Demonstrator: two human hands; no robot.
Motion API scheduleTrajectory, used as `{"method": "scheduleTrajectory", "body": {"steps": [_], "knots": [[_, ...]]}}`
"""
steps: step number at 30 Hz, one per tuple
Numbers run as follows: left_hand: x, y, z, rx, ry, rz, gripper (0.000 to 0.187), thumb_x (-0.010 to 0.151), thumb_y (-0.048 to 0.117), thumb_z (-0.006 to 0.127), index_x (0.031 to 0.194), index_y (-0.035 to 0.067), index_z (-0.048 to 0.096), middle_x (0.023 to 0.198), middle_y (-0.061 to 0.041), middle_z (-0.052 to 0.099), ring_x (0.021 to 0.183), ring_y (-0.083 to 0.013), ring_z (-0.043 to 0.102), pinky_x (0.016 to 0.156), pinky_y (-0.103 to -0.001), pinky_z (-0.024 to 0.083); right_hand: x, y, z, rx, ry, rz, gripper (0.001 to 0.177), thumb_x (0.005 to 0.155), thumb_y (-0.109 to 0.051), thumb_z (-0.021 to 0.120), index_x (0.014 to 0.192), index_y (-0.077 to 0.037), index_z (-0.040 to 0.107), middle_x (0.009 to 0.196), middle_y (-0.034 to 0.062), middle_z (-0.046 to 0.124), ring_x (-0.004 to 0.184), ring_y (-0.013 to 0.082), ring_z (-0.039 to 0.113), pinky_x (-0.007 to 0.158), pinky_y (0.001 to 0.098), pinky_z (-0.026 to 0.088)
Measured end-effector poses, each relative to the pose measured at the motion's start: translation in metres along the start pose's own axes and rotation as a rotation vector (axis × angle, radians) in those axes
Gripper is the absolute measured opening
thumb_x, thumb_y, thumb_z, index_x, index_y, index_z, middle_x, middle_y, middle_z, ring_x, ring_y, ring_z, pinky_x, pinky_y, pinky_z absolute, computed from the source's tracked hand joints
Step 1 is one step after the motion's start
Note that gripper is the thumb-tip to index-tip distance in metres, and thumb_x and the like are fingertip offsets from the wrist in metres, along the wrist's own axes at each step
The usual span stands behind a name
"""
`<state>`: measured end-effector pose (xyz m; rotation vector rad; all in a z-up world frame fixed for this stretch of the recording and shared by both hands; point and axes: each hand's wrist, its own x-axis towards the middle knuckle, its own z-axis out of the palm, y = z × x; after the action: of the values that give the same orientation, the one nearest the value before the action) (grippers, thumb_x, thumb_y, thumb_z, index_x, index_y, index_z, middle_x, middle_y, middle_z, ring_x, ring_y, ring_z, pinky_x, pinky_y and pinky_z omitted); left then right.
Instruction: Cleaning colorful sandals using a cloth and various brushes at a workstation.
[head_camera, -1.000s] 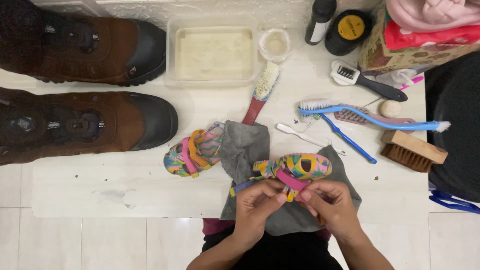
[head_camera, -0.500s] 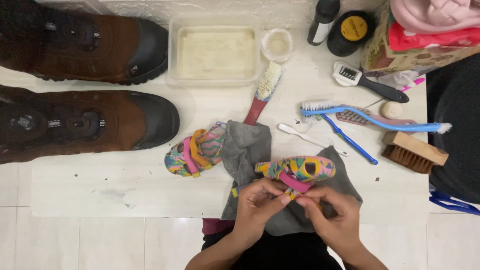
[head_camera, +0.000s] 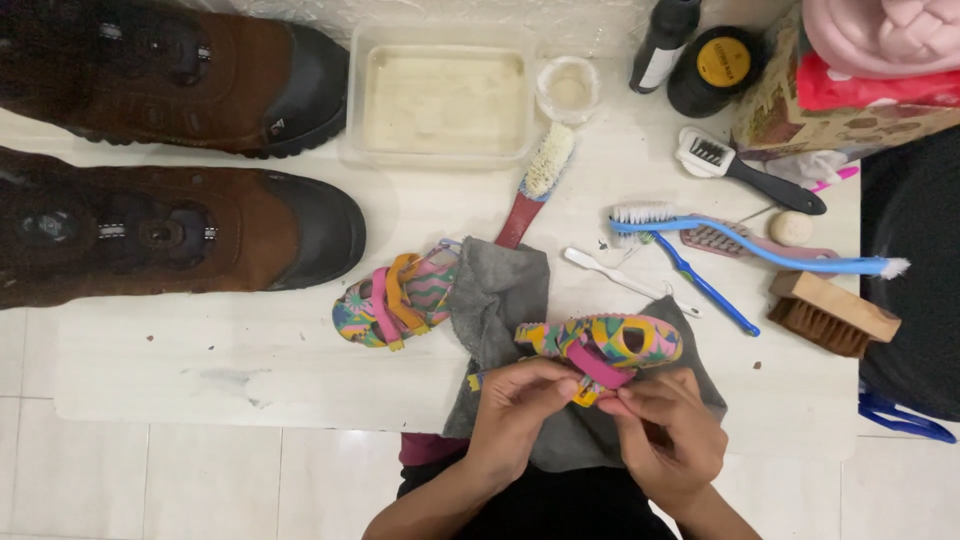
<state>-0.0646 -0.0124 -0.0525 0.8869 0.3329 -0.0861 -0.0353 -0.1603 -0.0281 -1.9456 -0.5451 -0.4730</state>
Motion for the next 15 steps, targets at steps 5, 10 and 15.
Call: {"method": "scheduleTrajectory", "body": {"steps": [5, 10, 15], "knots": [[-0.002, 0.012, 0.006, 0.064, -0.03, 0.009, 0.006, 0.086, 0.007, 0.073, 0.089, 0.002, 0.074, 0.084, -0.006, 0.073, 0.082, -0.012, 0.066, 0.077, -0.024, 0.052, -0.008, 0.003, -0.006, -0.113, -0.048, -0.055, 0.02, 0.077, 0.003, 0.077, 0.087, 0.001, 0.06, 0.076, 0.0117, 0.066, 0.06, 0.0191, 0.06, 0.067, 0.032, 0.041], [-0.004, 0.011, 0.006, 0.114, -0.052, -0.007, 0.008, 0.085, 0.008, 0.074, 0.089, 0.001, 0.074, 0.085, -0.007, 0.074, 0.08, -0.0103, 0.067, 0.076, -0.023, 0.054, -0.007, 0.003, -0.005, -0.11, -0.042, -0.11, 0.02, 0.077, 0.007, 0.075, 0.086, 0.002, 0.058, 0.075, 0.015, 0.065, 0.059, 0.0216, 0.058, 0.064, 0.034, 0.04], [-0.004, 0.005, 0.0, 0.078, -0.055, -0.023, 0.01, 0.086, 0.006, 0.072, 0.093, 0.001, 0.075, 0.087, -0.007, 0.074, 0.082, -0.0118, 0.067, 0.078, -0.024, 0.054, -0.004, -0.001, -0.003, -0.085, -0.041, -0.123, 0.017, 0.077, 0.009, 0.073, 0.088, 0.003, 0.06, 0.073, 0.0147, 0.064, 0.057, 0.02, 0.057, 0.063, 0.033, 0.038]]}}
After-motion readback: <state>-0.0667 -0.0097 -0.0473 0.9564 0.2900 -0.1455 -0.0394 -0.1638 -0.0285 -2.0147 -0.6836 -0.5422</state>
